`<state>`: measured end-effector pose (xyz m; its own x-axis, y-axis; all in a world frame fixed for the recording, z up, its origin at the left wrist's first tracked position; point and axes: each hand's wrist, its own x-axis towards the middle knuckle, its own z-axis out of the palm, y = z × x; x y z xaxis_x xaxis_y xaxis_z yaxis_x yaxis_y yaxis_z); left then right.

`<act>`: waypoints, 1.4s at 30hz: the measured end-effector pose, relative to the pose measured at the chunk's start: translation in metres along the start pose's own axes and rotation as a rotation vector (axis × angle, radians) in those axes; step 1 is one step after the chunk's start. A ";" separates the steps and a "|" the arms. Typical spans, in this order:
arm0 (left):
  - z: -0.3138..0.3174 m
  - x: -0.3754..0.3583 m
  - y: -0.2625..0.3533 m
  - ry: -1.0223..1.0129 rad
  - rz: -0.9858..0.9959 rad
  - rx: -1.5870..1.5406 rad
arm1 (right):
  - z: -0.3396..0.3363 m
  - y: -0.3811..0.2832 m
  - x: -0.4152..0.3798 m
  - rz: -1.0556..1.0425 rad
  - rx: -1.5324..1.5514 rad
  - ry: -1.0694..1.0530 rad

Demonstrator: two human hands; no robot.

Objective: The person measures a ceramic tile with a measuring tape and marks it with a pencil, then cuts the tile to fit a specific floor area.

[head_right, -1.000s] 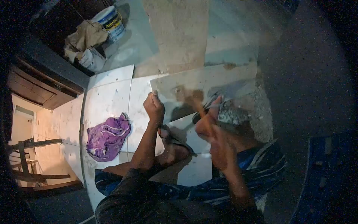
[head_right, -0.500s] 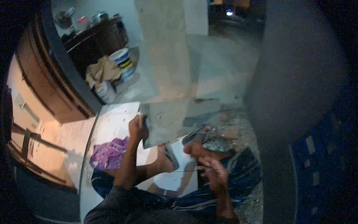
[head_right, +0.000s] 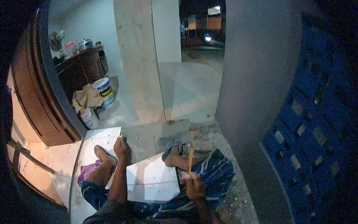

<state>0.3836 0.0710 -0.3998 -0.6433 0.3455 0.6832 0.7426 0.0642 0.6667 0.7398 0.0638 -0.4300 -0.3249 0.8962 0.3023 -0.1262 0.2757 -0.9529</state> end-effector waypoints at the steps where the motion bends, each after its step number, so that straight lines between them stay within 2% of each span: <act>1: -0.007 0.001 -0.007 -0.009 -0.031 0.046 | 0.005 -0.009 0.002 -0.021 -0.002 -0.001; 3: -0.011 -0.002 -0.046 -0.044 -0.120 0.000 | 0.018 -0.022 0.005 0.102 -0.066 -0.009; 5: -0.017 -0.001 -0.051 0.004 -0.102 0.009 | 0.036 -0.015 0.014 0.069 -0.105 -0.028; 7: -0.015 -0.001 -0.066 0.054 -0.185 -0.027 | 0.051 -0.004 0.016 0.049 -0.185 -0.055; 9: -0.013 0.006 -0.076 0.068 -0.161 0.011 | 0.058 0.005 0.016 0.042 -0.124 -0.121; 11: -0.018 0.010 -0.070 0.067 -0.111 0.096 | 0.066 0.006 0.010 0.213 -0.051 -0.123; 12: -0.025 0.015 -0.055 0.052 -0.188 0.053 | 0.067 0.003 0.010 0.375 -0.012 -0.120; 13: -0.025 0.020 -0.053 0.038 -0.219 0.067 | 0.065 0.006 0.009 0.408 -0.026 -0.130; 15: -0.029 0.023 -0.057 0.038 -0.087 0.094 | 0.061 0.018 0.008 0.314 -0.112 -0.194; 16: -0.032 0.026 -0.055 0.034 -0.104 0.103 | 0.059 0.010 0.010 0.319 -0.165 -0.221; 18: -0.036 0.037 -0.042 0.167 0.126 0.198 | 0.052 0.016 0.015 0.327 -0.162 -0.216; 22: -0.057 0.073 -0.038 0.157 0.092 0.143 | 0.048 0.040 0.021 0.321 -0.090 -0.180; 24: -0.064 0.088 -0.044 0.120 -0.130 0.134 | 0.055 0.044 0.029 0.348 -0.064 -0.188; 27: -0.058 0.096 -0.093 0.075 -0.160 0.074 | 0.071 0.036 0.044 0.344 -0.068 -0.262; 32: -0.046 0.094 -0.117 0.146 -0.113 0.146 | 0.088 0.055 0.056 0.347 -0.143 -0.419; 34: -0.044 0.094 -0.122 0.094 -0.209 0.097 | 0.091 0.064 0.058 0.342 -0.138 -0.439; 37: -0.029 0.096 -0.128 0.168 -0.201 0.020 | 0.092 0.074 0.057 0.296 -0.140 -0.429; 38: -0.029 0.098 -0.139 0.133 -0.214 0.010 | 0.092 0.077 0.055 0.255 -0.146 -0.412; 39: -0.019 0.101 -0.177 0.229 0.156 0.261 | 0.091 0.081 0.054 0.270 -0.138 -0.451; 40: -0.022 0.106 -0.176 0.223 0.346 0.462 | 0.091 0.087 0.054 0.314 -0.069 -0.384; 41: -0.025 0.109 -0.183 0.103 0.117 0.310 | 0.095 0.091 0.053 0.361 -0.002 -0.321; 42: -0.027 0.115 -0.179 0.085 0.091 0.394 | 0.103 0.070 0.058 0.424 0.103 -0.261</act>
<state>0.1714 0.0744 -0.4329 -0.5728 0.2890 0.7671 0.8010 0.3964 0.4487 0.6153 0.0993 -0.4768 -0.5892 0.8015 -0.1020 -0.0200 -0.1407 -0.9898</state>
